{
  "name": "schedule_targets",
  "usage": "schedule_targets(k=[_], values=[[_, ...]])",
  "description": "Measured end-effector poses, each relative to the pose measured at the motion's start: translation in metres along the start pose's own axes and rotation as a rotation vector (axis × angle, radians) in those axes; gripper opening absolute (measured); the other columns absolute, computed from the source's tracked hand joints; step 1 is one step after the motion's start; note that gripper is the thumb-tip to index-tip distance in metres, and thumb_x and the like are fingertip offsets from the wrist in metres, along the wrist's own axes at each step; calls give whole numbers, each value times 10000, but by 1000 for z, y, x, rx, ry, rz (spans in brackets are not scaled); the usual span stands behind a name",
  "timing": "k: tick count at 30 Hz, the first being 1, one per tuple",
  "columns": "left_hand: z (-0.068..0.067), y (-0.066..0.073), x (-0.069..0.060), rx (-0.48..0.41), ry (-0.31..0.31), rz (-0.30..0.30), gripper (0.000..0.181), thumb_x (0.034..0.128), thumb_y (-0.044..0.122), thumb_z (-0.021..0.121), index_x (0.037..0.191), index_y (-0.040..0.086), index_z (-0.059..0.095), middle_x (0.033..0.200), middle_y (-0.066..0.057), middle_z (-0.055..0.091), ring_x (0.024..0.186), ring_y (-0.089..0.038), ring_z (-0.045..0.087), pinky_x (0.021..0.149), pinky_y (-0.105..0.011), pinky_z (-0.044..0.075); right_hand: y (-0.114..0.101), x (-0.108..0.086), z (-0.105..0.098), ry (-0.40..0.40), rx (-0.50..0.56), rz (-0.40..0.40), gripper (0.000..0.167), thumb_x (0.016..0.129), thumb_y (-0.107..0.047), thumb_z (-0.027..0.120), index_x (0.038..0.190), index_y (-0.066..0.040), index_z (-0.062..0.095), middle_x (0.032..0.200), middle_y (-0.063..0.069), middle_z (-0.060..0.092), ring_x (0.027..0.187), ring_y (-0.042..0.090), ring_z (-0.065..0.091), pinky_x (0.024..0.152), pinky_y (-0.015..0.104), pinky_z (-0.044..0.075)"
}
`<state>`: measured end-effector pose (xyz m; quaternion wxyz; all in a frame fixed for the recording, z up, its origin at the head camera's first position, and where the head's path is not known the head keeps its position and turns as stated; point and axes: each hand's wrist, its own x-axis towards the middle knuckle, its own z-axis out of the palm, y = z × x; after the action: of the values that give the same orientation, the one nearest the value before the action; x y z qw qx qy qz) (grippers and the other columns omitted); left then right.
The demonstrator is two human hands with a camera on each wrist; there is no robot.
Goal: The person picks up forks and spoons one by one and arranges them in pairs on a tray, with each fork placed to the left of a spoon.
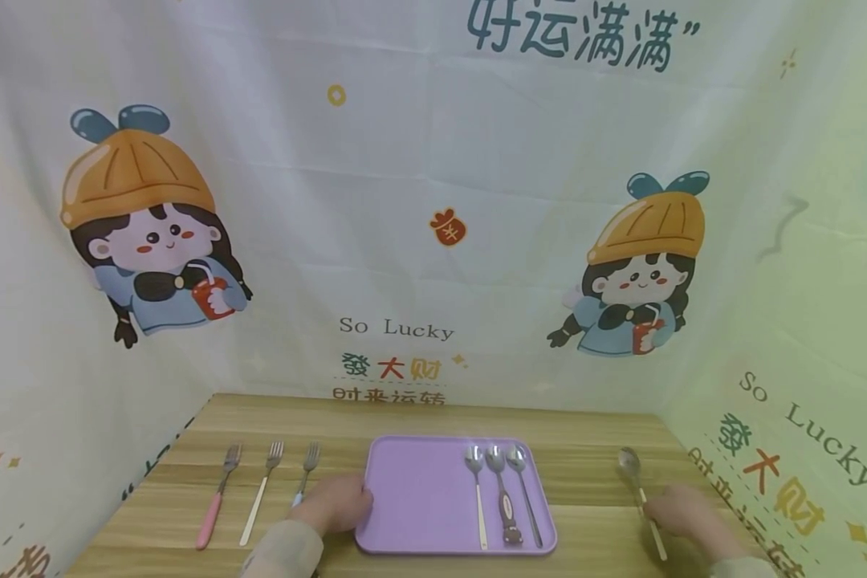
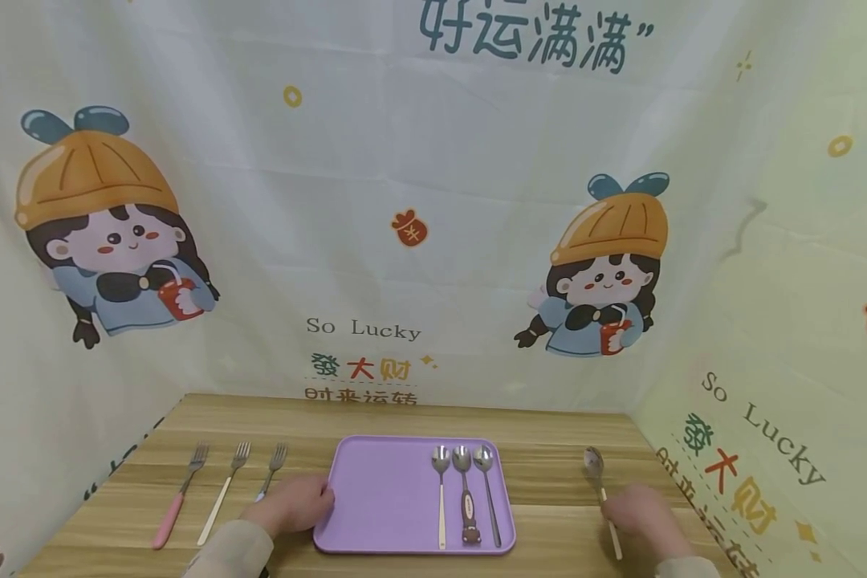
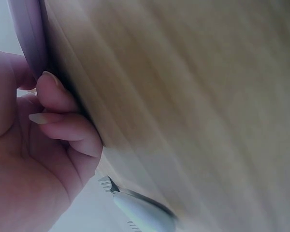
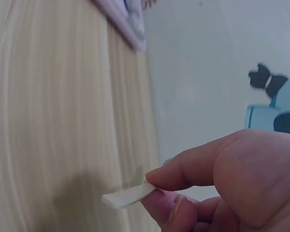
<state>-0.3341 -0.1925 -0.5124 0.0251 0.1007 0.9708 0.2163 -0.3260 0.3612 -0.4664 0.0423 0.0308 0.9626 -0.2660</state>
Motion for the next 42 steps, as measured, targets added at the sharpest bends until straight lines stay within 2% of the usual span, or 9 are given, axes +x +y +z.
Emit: schedule_targets(k=[4,12,16,21,26,30,35,39,42], values=[[7,-5,7,-3,-7,-22,235,1018,246,517,960,99,691,930,-107,721,818,-264,640,862,-533,576,-44,-21,-1,12,77,-21,181,862,-148,656,698,-72,643,619,-28,524,564,115,425,571,255,378],[10,-10,8,18,1,-4,277,1035,296,478,940,126,676,896,-71,702,790,-235,623,814,-489,568,-86,-26,13,12,114,-88,174,891,-131,655,744,-38,659,655,-14,541,577,111,439,570,250,387],[1,2,0,0,2,-20,265,1029,280,493,936,111,675,910,-87,711,809,-256,636,851,-513,573,-101,-27,20,20,138,-105,142,886,-117,670,814,2,697,732,31,601,629,141,482,599,275,420],[-14,21,-13,-32,9,-36,215,1014,211,542,961,63,689,926,-120,720,839,-293,654,909,-563,575,-119,-27,29,26,180,-113,121,858,-97,688,793,4,701,717,33,603,633,155,494,598,286,423],[-1,5,-1,9,2,-18,245,1013,234,509,962,76,689,912,-109,711,812,-265,634,849,-524,572,-137,-26,39,30,180,-126,116,852,-108,707,771,-39,661,762,53,639,687,183,547,612,297,460],[15,-14,13,20,-2,-14,245,1023,268,504,935,119,678,902,-82,704,808,-253,631,831,-507,567,-153,-27,48,25,199,-137,153,844,-89,713,722,-72,621,724,43,598,667,170,505,600,284,428],[27,-27,22,37,26,-5,231,1005,293,507,868,186,660,844,2,682,772,-193,611,803,-470,558,-174,-26,59,1,188,-159,195,854,-96,700,696,-107,586,703,23,583,628,135,437,570,255,372],[21,-18,16,19,27,-11,235,1013,283,522,848,175,650,838,-12,682,769,-205,610,806,-483,558,-189,-28,68,-36,165,-220,257,873,-107,684,666,-144,537,658,-16,531,584,101,380,539,231,331],[1,5,-2,0,15,-31,222,1023,246,540,881,133,667,884,-63,710,808,-248,635,852,-519,567,-201,-29,76,-49,146,-262,315,860,-90,678,628,-171,479,619,-49,475,558,85,355,519,221,311]])
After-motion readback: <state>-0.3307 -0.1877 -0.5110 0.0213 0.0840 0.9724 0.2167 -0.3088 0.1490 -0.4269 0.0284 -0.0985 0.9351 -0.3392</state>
